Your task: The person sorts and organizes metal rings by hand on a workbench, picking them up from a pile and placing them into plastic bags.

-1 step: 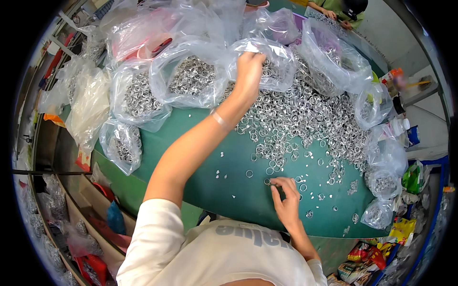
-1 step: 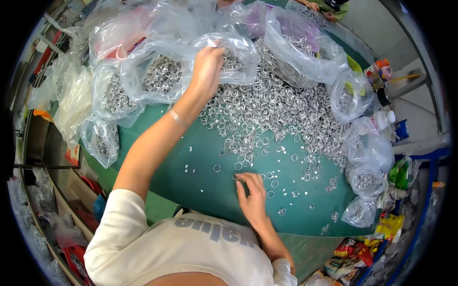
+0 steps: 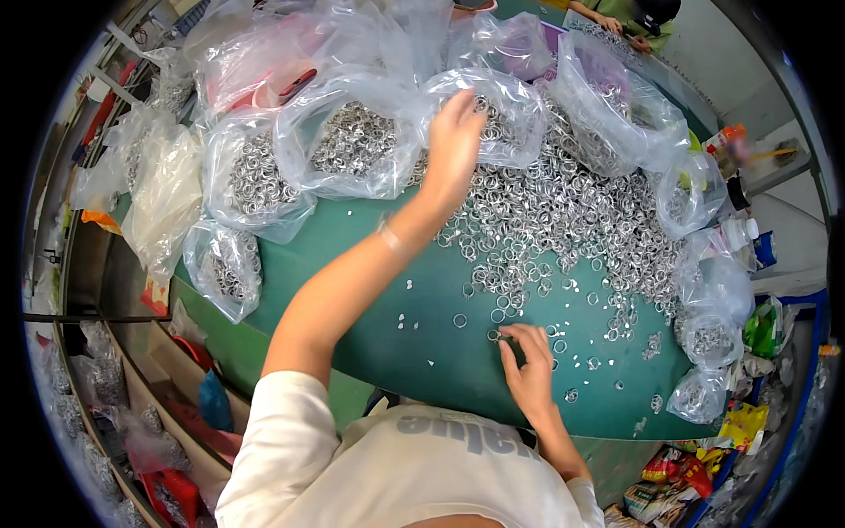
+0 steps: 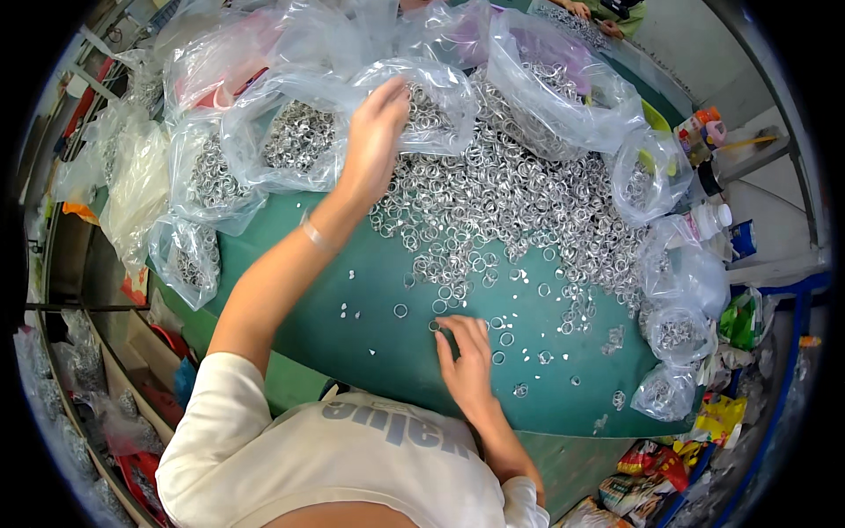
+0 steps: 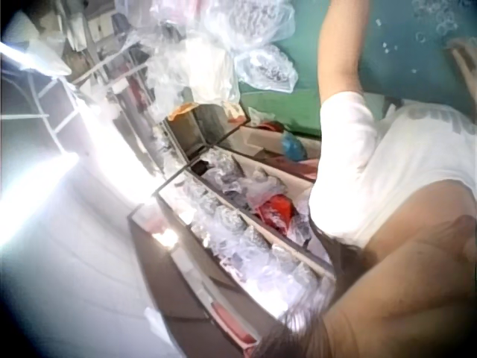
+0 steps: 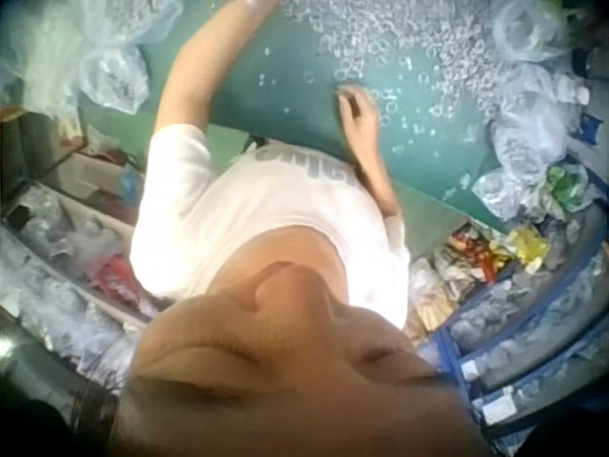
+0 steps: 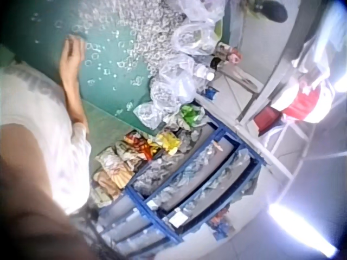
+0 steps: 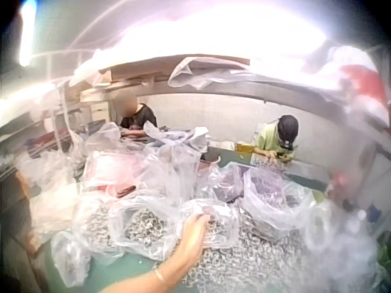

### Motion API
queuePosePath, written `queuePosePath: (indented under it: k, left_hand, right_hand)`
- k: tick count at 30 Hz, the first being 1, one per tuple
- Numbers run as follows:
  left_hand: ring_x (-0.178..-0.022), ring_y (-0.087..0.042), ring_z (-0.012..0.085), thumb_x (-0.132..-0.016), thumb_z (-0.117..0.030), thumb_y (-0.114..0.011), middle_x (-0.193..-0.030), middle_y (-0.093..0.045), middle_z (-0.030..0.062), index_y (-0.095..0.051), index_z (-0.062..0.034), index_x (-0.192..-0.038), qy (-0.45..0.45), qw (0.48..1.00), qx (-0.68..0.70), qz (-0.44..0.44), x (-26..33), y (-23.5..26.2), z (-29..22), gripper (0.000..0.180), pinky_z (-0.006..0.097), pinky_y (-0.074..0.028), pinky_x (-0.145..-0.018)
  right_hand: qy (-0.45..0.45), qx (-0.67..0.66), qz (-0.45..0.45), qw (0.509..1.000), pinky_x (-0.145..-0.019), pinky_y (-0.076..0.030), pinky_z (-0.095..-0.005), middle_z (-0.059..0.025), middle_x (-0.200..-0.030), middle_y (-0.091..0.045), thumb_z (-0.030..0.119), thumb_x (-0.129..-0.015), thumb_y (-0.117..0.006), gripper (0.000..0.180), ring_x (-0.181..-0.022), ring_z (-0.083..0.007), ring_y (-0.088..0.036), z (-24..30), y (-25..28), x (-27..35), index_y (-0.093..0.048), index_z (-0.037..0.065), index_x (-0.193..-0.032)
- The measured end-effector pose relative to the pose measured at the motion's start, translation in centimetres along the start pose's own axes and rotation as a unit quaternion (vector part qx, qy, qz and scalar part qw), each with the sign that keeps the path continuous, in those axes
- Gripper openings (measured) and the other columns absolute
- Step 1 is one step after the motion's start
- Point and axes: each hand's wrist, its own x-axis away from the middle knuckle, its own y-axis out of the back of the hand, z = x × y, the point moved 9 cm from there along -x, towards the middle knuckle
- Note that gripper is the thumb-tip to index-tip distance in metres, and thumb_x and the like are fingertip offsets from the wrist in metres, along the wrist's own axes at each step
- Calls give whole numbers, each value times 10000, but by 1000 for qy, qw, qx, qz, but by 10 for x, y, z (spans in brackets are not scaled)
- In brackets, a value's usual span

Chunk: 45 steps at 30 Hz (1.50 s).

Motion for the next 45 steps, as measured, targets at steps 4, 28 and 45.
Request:
queuePosePath:
  k: [4,28,45]
  left_hand:
    - [-965,-576,225,-793,37,-553,-1067,-589,108,-583,-5,-1066,-137,957,-227,120,94,19,-6,278,310,-455,-816]
    - [-1186,-413,294,-741,-51,-648,-1156,-506,63,-533,-93,-1104,-156,754,-518,372,183,-9,73,384,446,-318,-937]
    - [-1178,-455,264,-796,-73,-652,-1267,-476,99,-530,-40,-1185,-1,879,-396,265,146,29,38,410,367,-394,-957]
  right_hand:
    - [57,78,25,995,-739,-404,-363,-99,-930,-580,55,-735,-676,230,-851,-285,-514,17,-22,-16,-624,18,-957]
    - [87,103,90,987,-835,-435,-393,-124,-1161,-529,19,-713,-690,406,-1026,-315,-504,-24,-15,-48,-567,38,-1099]
    - [-47,122,-16,991,-940,-376,-380,-133,-1125,-552,37,-752,-654,375,-1061,-321,-493,-48,58,-29,-573,23,-1117]
